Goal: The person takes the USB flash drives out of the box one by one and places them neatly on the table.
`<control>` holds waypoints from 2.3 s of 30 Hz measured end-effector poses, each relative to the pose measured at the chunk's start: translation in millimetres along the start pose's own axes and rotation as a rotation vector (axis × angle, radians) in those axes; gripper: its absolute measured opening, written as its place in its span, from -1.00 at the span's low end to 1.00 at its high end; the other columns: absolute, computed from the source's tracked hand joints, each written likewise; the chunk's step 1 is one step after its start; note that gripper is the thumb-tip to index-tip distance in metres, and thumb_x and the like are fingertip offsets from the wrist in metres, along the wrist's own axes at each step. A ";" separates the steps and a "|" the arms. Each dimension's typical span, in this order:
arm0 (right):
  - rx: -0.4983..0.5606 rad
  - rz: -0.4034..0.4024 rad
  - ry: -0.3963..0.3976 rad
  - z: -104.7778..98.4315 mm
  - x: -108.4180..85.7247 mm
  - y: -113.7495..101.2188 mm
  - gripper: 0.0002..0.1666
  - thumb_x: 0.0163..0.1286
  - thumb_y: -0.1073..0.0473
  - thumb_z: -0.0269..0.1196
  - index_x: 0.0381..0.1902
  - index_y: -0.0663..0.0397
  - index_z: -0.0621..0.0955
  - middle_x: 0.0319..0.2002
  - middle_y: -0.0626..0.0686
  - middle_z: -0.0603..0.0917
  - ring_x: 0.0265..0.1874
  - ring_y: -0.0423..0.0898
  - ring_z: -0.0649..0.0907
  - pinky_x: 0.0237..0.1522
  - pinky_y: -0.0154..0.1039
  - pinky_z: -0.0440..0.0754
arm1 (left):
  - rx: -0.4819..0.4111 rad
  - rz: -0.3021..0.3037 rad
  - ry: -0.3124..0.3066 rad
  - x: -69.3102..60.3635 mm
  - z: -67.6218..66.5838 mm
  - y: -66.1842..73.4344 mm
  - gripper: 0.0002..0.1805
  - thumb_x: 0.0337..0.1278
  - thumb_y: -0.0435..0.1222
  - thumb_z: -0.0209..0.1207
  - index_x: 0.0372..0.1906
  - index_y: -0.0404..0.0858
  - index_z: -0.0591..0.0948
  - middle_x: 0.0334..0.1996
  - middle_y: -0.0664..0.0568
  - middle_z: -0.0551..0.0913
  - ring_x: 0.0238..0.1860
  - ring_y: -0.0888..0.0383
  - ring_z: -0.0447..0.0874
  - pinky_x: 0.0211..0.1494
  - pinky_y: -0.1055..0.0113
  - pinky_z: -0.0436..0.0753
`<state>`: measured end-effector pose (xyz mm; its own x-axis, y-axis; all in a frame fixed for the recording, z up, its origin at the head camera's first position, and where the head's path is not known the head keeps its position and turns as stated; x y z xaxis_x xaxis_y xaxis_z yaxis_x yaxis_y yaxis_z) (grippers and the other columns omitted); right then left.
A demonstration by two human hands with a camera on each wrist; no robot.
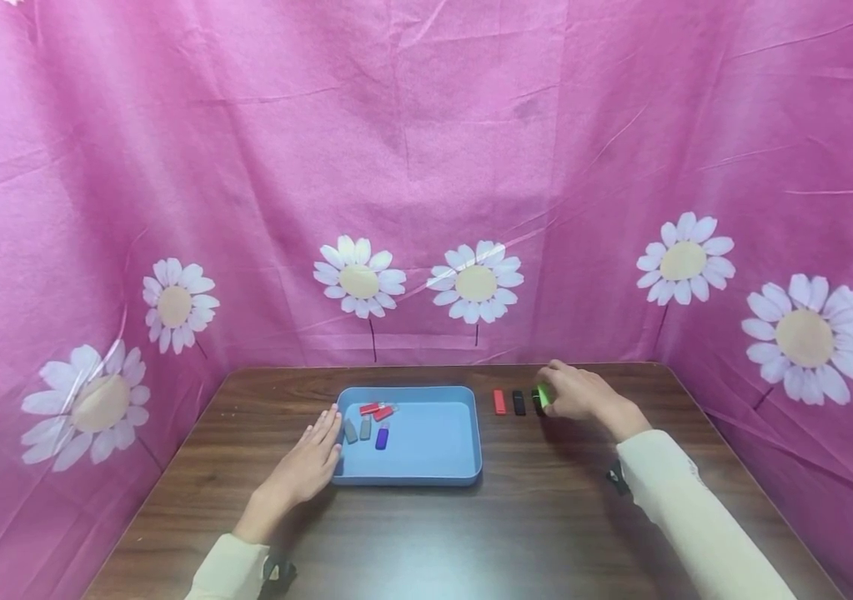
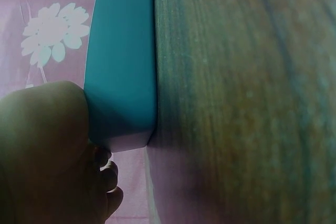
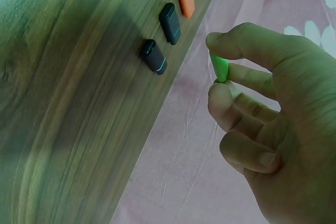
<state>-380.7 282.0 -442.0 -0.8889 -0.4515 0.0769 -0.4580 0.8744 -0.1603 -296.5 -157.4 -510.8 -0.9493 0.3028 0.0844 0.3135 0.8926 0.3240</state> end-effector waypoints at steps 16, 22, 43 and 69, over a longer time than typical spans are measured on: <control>0.012 0.010 0.016 -2.7 -3.5 13.9 -0.42 0.04 0.18 0.57 0.07 0.13 0.71 -0.08 0.08 0.65 -0.28 -0.05 0.68 -0.15 0.11 0.75 | -0.007 0.006 0.012 0.0 -2.4 1.9 -0.37 0.68 -0.25 -0.09 0.62 -0.52 0.22 0.70 -0.31 0.11 0.71 -0.28 0.09 0.72 -0.23 0.19; 0.009 0.017 -0.002 0.6 -3.7 19.3 -0.41 0.04 0.18 0.58 0.08 0.15 0.71 -0.06 0.11 0.64 -0.28 -0.05 0.68 -0.17 0.08 0.74 | -0.008 -0.002 0.003 -0.2 -0.4 0.7 -0.37 0.68 -0.25 -0.09 0.62 -0.51 0.21 0.70 -0.29 0.10 0.71 -0.26 0.08 0.73 -0.21 0.19; 0.089 0.060 -0.058 18.3 1.0 36.2 -0.35 0.08 0.30 0.54 0.18 0.32 0.65 0.09 0.27 0.65 -0.08 0.16 0.72 0.07 0.28 0.72 | -0.020 -0.012 -0.011 0.6 0.0 0.3 -0.36 0.69 -0.22 -0.09 0.64 -0.48 0.20 0.72 -0.26 0.08 0.72 -0.24 0.06 0.73 -0.20 0.17; 0.151 0.108 -0.102 40.9 6.0 50.0 -0.41 0.13 0.37 0.48 0.16 0.35 0.65 0.07 0.31 0.62 -0.24 0.03 0.64 -0.21 -0.12 0.69 | -0.013 -0.011 -0.013 0.0 0.1 -0.5 -0.35 0.69 -0.22 -0.09 0.64 -0.48 0.19 0.72 -0.27 0.07 0.72 -0.25 0.06 0.73 -0.20 0.18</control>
<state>-408.8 315.8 -489.9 -0.9243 -0.3787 -0.0477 -0.3470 0.8858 -0.3081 -296.6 -157.8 -511.1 -0.9523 0.2972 0.0686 0.3026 0.8916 0.3369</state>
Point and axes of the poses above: each hand's wrist, its own x-axis towards the middle knuckle, its own z-axis out of the palm, y = z × x, the point moved 7 cm from there along x, towards the middle knuckle
